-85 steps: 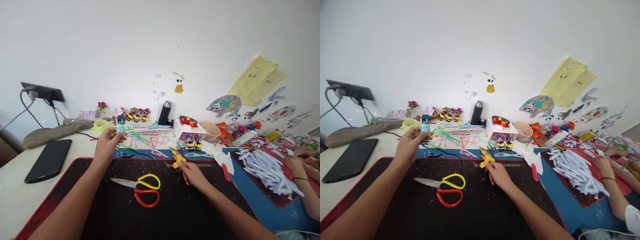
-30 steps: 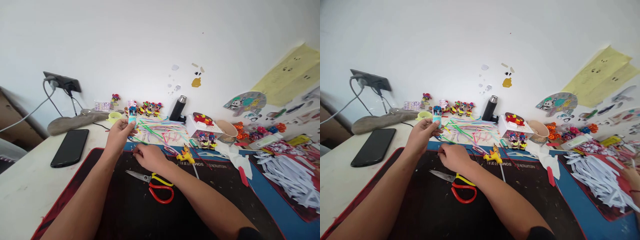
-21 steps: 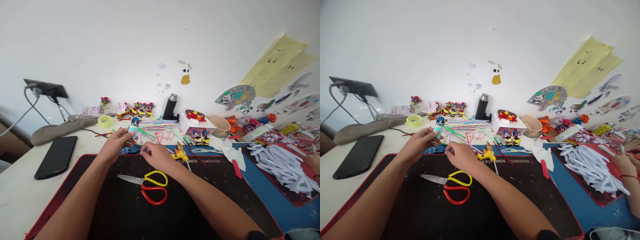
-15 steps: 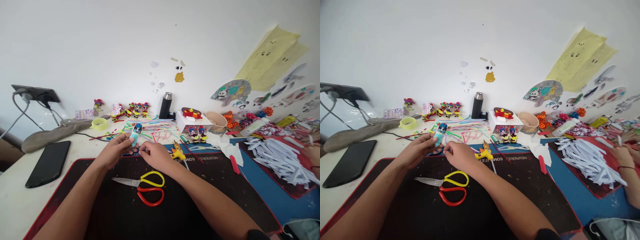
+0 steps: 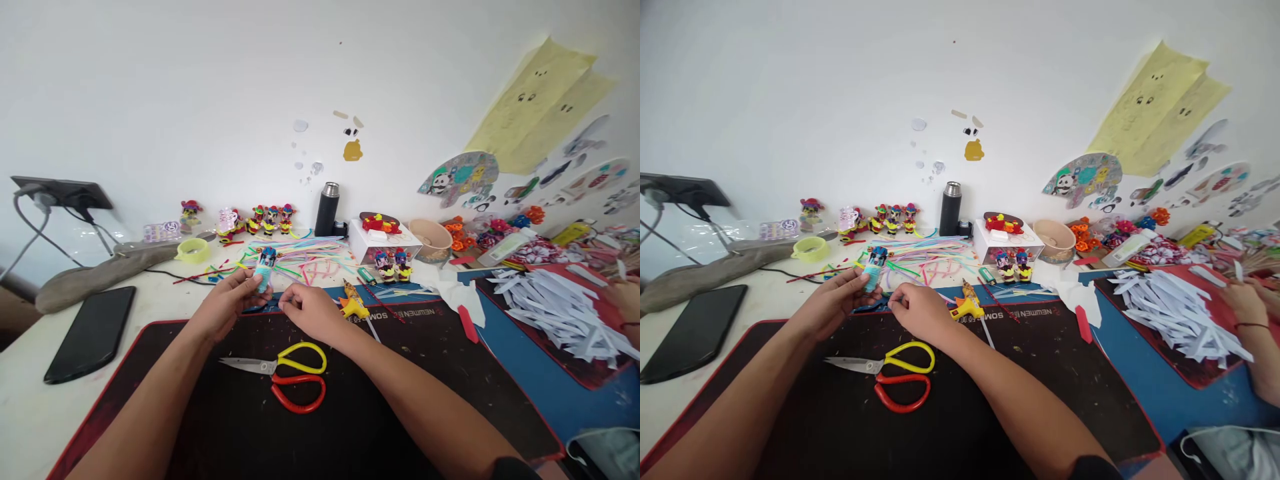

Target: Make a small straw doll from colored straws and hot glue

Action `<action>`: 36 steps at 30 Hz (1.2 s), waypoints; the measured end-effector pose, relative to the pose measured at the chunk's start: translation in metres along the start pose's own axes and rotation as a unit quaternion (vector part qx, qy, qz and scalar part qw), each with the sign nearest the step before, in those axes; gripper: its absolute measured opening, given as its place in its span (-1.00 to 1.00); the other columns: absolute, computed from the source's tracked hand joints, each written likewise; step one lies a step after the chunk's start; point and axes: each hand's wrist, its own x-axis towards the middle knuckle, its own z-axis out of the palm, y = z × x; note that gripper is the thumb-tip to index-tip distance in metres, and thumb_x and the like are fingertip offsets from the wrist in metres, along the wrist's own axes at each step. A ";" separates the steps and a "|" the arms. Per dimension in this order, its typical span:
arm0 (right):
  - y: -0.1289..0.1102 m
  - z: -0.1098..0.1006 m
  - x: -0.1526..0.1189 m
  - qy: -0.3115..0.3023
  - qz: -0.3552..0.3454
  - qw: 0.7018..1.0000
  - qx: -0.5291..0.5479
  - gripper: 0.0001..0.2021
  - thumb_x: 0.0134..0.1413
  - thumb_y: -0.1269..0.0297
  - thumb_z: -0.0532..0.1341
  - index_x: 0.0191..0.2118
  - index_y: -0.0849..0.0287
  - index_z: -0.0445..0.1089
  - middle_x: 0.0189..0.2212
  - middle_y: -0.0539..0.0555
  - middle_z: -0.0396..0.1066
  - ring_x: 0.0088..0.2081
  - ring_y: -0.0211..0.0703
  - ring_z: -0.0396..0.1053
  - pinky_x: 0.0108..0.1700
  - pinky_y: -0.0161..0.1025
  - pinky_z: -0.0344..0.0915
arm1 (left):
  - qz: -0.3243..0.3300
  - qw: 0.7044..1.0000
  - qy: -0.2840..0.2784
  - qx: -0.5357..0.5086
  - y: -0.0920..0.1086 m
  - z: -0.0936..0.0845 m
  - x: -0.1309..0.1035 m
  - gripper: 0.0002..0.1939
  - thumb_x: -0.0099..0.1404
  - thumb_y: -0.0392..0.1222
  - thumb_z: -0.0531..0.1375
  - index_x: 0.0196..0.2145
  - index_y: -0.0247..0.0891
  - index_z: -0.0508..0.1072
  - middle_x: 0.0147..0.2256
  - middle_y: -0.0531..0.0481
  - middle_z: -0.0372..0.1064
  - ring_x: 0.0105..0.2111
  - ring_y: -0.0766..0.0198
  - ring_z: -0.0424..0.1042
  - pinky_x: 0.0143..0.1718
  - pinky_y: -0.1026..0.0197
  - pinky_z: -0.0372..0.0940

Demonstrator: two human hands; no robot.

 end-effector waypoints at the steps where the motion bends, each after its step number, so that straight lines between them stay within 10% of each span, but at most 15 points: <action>1: 0.000 0.000 0.000 -0.002 0.002 1.000 0.001 -0.94 0.28 0.33 0.28 -0.21 0.14 0.53 -0.55 -0.10 0.36 -0.49 -0.26 0.26 -0.40 -0.30 0.01 | 0.001 1.000 0.003 0.002 0.000 0.000 0.000 -0.53 -0.01 0.07 0.58 -0.33 -0.23 0.51 -0.40 0.03 0.54 -0.37 0.20 0.60 -0.31 0.24 0.49; 36: 0.011 0.004 0.011 -0.002 0.083 0.960 0.267 -0.86 0.35 0.22 0.21 -0.24 0.16 0.40 -0.68 -0.17 0.28 -0.70 -0.33 0.15 -0.59 -0.37 0.06 | -0.087 0.991 -0.012 -0.100 -0.011 0.009 0.001 -0.85 0.21 -0.26 0.47 -0.32 -0.26 0.58 -0.29 -0.15 0.64 -0.27 0.16 0.66 -0.16 0.19 0.60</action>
